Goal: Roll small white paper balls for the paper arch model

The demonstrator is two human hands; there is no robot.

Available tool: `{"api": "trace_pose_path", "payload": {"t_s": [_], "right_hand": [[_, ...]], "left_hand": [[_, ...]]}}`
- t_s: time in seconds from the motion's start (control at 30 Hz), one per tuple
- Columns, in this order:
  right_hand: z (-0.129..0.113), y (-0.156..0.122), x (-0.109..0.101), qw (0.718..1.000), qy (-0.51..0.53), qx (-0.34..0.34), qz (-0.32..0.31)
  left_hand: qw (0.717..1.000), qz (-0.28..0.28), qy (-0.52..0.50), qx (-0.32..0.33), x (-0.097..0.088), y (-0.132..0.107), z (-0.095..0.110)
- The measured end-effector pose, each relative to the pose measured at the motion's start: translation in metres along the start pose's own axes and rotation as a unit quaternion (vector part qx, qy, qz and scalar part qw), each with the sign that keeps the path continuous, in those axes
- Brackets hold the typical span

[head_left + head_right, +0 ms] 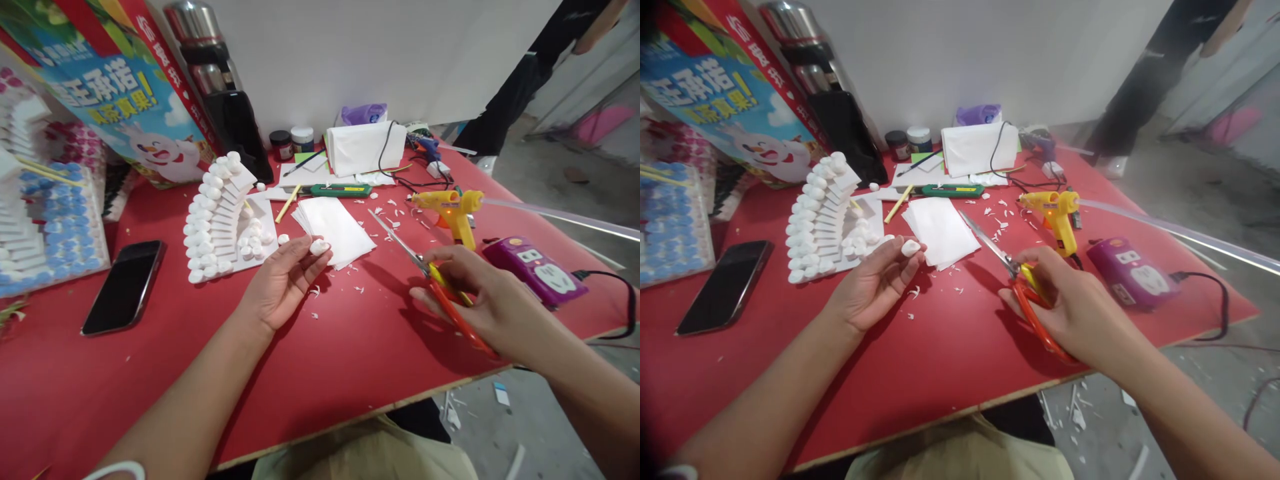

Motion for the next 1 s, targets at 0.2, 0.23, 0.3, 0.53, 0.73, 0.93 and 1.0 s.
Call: {"api": "trace_pose_path", "payload": {"t_s": [0.2, 0.23, 0.3, 0.53, 0.73, 0.93, 1.0], "right_hand": [[-0.008, 0.005, 0.012, 0.999, 0.028, -0.037, -0.018], [-0.01, 0.005, 0.013, 0.999, 0.033, -0.037, -0.018], [-0.014, 0.006, 0.015, 0.998, 0.036, -0.033, -0.024], [-0.019, 0.009, 0.017, 0.998, 0.05, -0.021, -0.015], [-0.016, 0.01, 0.019, 0.998, 0.051, -0.013, -0.026], [-0.015, 0.005, 0.016, 0.993, 0.108, -0.02, -0.036], [-0.017, 0.004, 0.016, 0.991, 0.116, -0.044, -0.052]], "left_hand": [[1.0, -0.01, 0.005, 0.002, 0.001, -0.001, -0.001], [1.0, -0.018, 0.009, 0.014, 0.001, -0.001, 0.0], [0.998, -0.036, 0.029, 0.042, 0.002, -0.002, 0.002], [0.981, -0.084, 0.147, 0.097, 0.007, -0.007, 0.007], [0.958, -0.089, 0.219, 0.165, 0.007, -0.01, 0.007], [0.969, -0.084, 0.181, 0.146, 0.009, -0.008, 0.008], [0.978, -0.083, 0.15, 0.122, 0.009, -0.008, 0.007]]}}
Point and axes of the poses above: each hand's wrist, its own y-axis towards the middle knuckle, its own x-axis out of the palm, z = x × y, the point moved 4 cm from there along y, towards the middle knuckle
